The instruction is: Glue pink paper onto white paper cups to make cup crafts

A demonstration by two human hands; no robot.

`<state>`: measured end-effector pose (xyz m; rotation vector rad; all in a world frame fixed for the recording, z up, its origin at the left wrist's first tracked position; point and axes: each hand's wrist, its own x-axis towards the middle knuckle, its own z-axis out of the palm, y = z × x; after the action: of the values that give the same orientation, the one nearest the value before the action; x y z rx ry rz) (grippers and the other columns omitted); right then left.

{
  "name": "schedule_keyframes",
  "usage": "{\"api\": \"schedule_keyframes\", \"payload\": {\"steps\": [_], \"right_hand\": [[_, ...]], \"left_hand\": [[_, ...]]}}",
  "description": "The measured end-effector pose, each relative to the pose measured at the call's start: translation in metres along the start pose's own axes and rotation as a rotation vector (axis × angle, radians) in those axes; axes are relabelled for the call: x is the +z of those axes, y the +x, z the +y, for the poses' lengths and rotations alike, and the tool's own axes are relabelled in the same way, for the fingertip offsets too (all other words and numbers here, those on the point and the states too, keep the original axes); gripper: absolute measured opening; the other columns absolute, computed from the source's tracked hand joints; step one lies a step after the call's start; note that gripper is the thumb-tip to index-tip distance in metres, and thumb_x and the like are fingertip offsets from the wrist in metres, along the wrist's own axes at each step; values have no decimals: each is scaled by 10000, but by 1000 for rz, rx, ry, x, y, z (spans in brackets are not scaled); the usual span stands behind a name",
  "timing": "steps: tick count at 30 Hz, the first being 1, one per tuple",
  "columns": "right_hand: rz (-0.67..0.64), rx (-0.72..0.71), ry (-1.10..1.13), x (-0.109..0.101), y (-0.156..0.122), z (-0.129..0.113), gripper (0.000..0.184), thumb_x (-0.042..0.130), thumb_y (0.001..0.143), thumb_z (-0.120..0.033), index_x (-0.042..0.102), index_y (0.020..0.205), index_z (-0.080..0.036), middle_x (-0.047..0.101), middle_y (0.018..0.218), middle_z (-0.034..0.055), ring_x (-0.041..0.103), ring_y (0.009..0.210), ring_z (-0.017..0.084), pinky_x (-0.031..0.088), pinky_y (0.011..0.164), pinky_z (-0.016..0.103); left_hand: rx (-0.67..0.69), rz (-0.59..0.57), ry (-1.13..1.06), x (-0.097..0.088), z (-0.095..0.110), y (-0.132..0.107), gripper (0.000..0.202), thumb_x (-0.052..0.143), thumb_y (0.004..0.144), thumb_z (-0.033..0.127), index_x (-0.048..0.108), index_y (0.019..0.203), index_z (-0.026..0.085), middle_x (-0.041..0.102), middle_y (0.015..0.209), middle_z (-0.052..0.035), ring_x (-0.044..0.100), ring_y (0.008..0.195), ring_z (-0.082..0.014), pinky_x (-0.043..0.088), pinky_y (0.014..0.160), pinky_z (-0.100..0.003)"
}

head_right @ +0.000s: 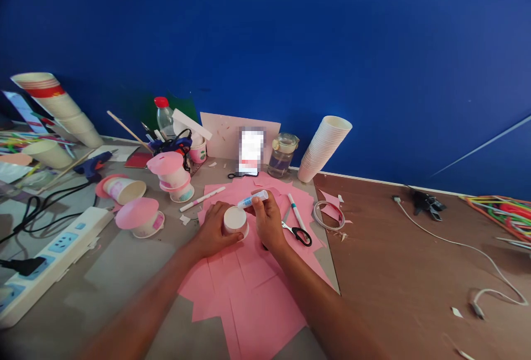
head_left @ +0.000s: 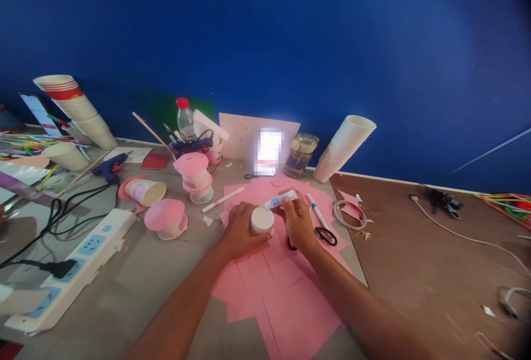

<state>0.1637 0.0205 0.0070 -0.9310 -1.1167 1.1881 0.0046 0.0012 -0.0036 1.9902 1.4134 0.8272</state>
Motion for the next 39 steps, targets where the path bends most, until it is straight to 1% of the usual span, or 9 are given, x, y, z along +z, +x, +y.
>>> {"api": "schedule_keyframes", "payload": {"steps": [8,12,16,20,25,28,33,37,39], "right_hand": [[0,42,-60,-2,4,-11,298,574,797,-497,543,853,-207,577,718,-24,585,628,117,548,663,311],[-15,33,-136,-3,5,-20,318,580,782,-512,533,801,-198,577,700,-16,573,606,121,543,627,305],[-60,-16,-257,-3,4,-30,291,543,819,-480,534,755,-195,590,652,-3,553,596,126,515,626,286],[-80,-56,-385,-4,4,-36,281,522,839,-453,527,730,-195,579,610,0,528,569,124,474,585,261],[-96,-56,-502,-7,3,-36,251,504,849,-432,522,755,-200,574,644,0,537,576,136,429,559,262],[-96,-55,-591,-7,1,-38,243,488,852,-421,517,746,-204,559,617,-7,519,564,139,395,548,263],[-87,-54,-744,-3,-4,-47,239,489,837,-416,508,731,-202,555,581,-10,502,542,141,339,514,253],[-86,-74,-887,1,-9,-54,232,489,831,-385,475,688,-202,541,577,-14,480,529,132,319,499,243],[-104,-80,-912,3,-11,-55,241,498,824,-382,458,668,-203,525,574,-20,463,522,125,314,490,237]], "left_hand": [[-7,-17,9,-1,2,0,479,686,636,376,529,1063,226,532,1028,-57,461,1007,-273,352,907,-440],[-3,-15,10,-1,1,0,500,692,631,389,522,1073,229,528,1043,-61,458,1015,-281,351,908,-449],[1,2,9,0,-1,-1,502,699,626,381,530,1073,228,530,1031,-68,465,1006,-286,364,894,-453],[-16,-5,16,1,-1,0,507,700,626,381,528,1077,226,525,1029,-69,465,1019,-291,362,899,-458],[-23,-1,19,2,-1,0,511,705,620,377,527,1070,212,524,1030,-74,467,1014,-291,382,878,-454],[-22,-1,29,2,0,0,499,699,628,367,521,1067,211,526,1022,-72,469,1006,-286,382,874,-450],[5,15,49,2,1,0,482,693,632,354,512,1058,218,533,1017,-64,472,989,-276,374,876,-448],[-3,15,63,1,5,0,453,683,640,340,518,1043,217,540,1009,-59,481,982,-271,387,864,-440],[-10,16,72,-1,8,0,431,680,642,321,525,1029,214,547,1001,-57,488,977,-267,393,859,-433]]}}
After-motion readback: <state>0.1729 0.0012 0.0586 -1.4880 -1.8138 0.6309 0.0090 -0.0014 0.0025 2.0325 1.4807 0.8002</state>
